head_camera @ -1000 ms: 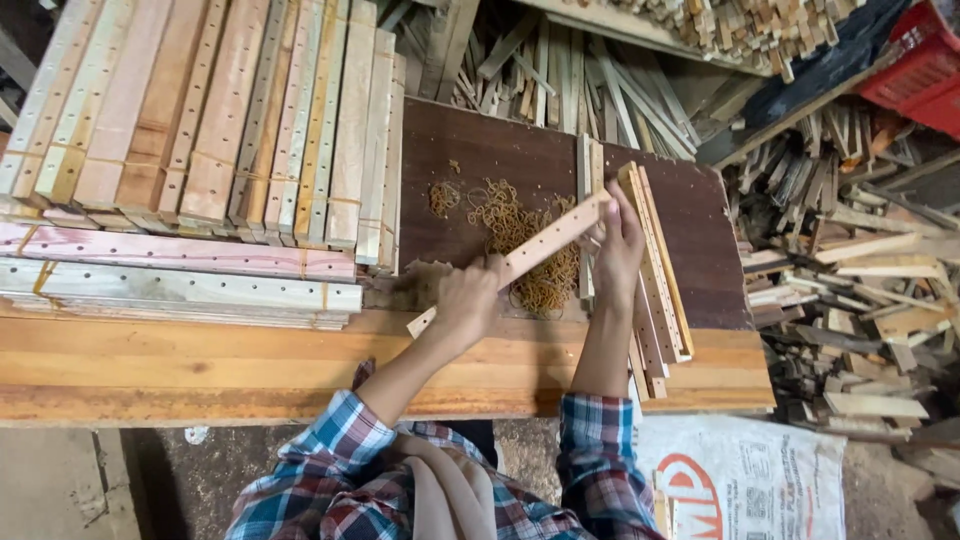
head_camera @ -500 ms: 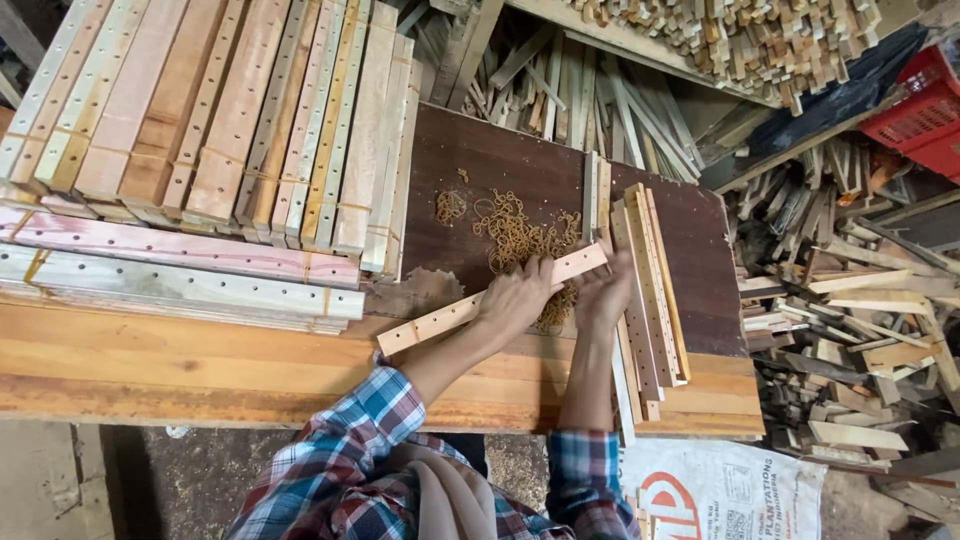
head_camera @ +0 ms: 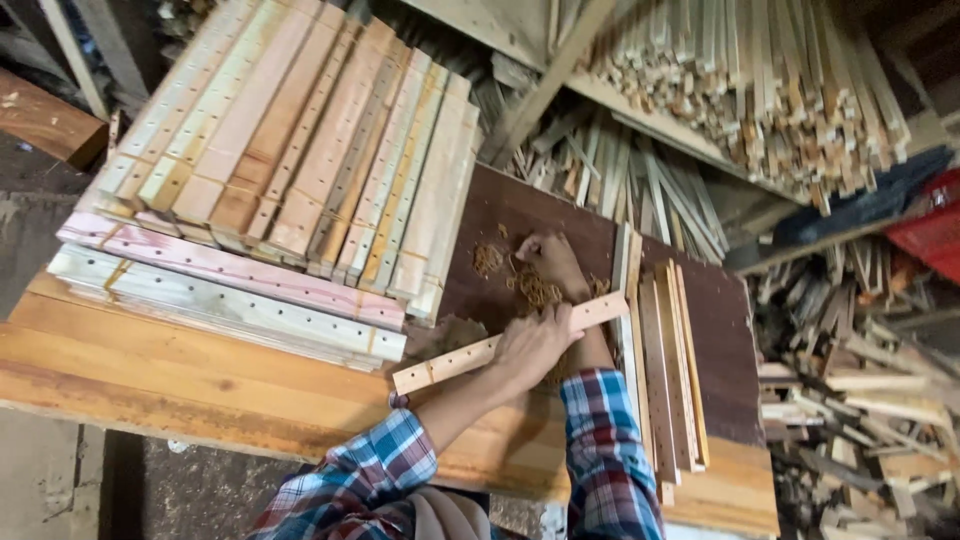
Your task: Applying rubber bands to wooden slats and stacking them in a workshop
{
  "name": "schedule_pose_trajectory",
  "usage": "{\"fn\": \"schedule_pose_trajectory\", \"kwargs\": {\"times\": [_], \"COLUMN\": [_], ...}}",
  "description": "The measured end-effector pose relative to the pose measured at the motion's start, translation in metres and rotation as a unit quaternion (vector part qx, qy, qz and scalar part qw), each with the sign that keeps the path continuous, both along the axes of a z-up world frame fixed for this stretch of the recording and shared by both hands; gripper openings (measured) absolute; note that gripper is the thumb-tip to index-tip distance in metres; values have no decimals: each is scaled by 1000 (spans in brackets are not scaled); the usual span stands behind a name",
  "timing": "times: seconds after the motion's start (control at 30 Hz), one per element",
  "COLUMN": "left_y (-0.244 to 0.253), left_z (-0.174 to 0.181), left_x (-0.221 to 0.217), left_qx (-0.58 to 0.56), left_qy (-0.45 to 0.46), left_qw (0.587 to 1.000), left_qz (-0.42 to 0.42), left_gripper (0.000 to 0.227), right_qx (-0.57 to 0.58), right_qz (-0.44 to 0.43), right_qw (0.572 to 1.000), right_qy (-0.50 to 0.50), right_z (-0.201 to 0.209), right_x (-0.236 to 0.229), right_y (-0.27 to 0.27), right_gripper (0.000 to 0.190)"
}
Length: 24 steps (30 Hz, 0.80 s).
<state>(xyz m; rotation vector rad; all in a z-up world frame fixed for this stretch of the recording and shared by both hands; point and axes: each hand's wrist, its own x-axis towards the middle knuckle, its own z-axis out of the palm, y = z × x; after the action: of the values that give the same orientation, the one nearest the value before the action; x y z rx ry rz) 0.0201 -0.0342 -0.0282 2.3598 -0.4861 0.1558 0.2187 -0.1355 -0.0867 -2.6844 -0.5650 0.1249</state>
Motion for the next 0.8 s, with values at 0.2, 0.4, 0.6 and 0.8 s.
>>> {"fn": "schedule_pose_trajectory", "kwargs": {"times": [0.2, 0.4, 0.6, 0.8], "left_y": [3, -7, 3, 13], "left_z": [-8, -42, -25, -3], "left_x": [7, 20, 17, 10], "left_qx": [26, 33, 70, 90], "left_qy": [11, 1, -11, -14], "left_qw": [1000, 999, 997, 996], "left_qz": [3, -2, 9, -8], "left_gripper": [35, 35, 34, 36], "right_qx": [352, 581, 622, 493], "right_qz": [-127, -255, -249, -183], "right_qw": [918, 727, 720, 846], "right_qy": [128, 262, 179, 87], "right_z": [31, 9, 35, 76], "right_x": [-32, -51, -109, -126], "right_y": [-25, -94, -117, -108], "right_gripper": [12, 20, 8, 33]}}
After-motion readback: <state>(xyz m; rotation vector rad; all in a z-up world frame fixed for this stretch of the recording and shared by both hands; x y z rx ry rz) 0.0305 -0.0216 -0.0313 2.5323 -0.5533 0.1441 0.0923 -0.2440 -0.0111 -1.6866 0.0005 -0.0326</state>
